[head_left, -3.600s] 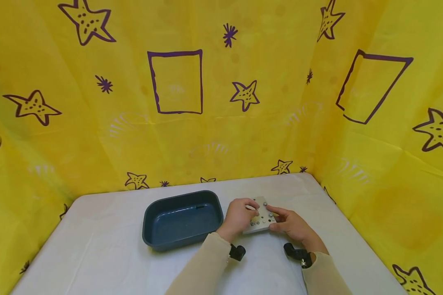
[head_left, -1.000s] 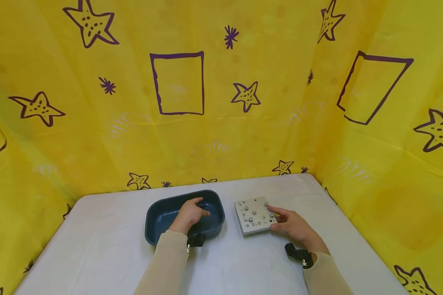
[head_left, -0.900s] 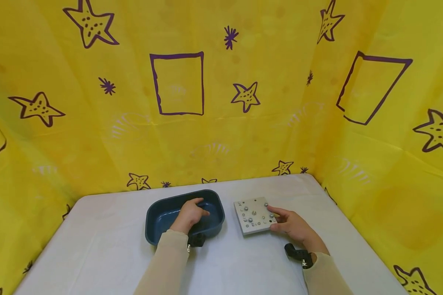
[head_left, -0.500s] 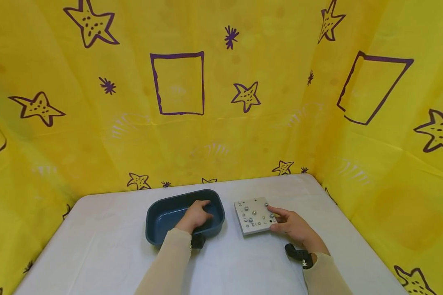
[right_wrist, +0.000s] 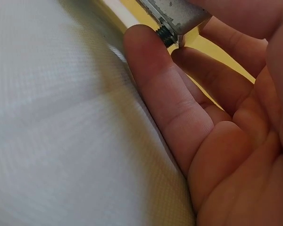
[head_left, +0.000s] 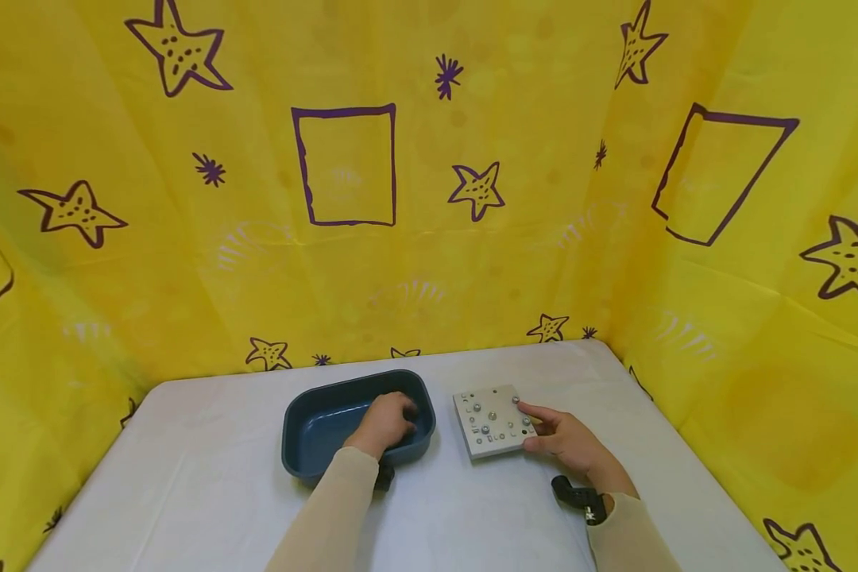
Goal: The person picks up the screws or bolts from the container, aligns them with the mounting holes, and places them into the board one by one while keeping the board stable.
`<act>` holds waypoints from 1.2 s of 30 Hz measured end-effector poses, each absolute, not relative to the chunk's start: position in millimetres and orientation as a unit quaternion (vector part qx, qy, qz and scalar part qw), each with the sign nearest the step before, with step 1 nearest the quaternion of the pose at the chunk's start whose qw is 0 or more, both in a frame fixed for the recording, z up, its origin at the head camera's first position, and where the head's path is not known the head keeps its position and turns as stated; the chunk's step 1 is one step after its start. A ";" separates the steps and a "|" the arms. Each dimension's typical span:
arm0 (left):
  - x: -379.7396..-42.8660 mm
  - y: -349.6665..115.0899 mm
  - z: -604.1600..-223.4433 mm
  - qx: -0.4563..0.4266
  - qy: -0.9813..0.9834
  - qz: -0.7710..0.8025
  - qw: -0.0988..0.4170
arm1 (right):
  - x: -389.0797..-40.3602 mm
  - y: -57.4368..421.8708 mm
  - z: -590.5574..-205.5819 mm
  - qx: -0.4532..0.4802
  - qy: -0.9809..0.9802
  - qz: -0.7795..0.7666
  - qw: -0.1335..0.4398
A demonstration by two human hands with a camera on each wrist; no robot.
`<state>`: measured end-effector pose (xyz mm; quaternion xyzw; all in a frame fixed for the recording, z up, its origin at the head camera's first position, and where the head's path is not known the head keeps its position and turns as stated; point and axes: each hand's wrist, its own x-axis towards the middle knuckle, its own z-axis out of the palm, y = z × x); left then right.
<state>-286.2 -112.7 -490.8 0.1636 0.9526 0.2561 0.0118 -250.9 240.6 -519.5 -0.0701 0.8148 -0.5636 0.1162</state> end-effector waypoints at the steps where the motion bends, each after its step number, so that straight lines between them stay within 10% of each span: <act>1: -286.2 -112.4 -490.5 0.165 0.953 0.255 0.012 | -251.0 241.1 -520.0 -0.073 0.814 -0.565 0.115; 19: -278.5 -118.3 -460.1 -0.017 0.794 0.607 0.027 | -253.0 240.7 -522.2 -0.063 0.809 -0.574 0.114; 36: -296.0 -54.0 -452.4 0.039 0.771 0.634 0.036 | -251.4 242.6 -519.1 -0.077 0.812 -0.568 0.109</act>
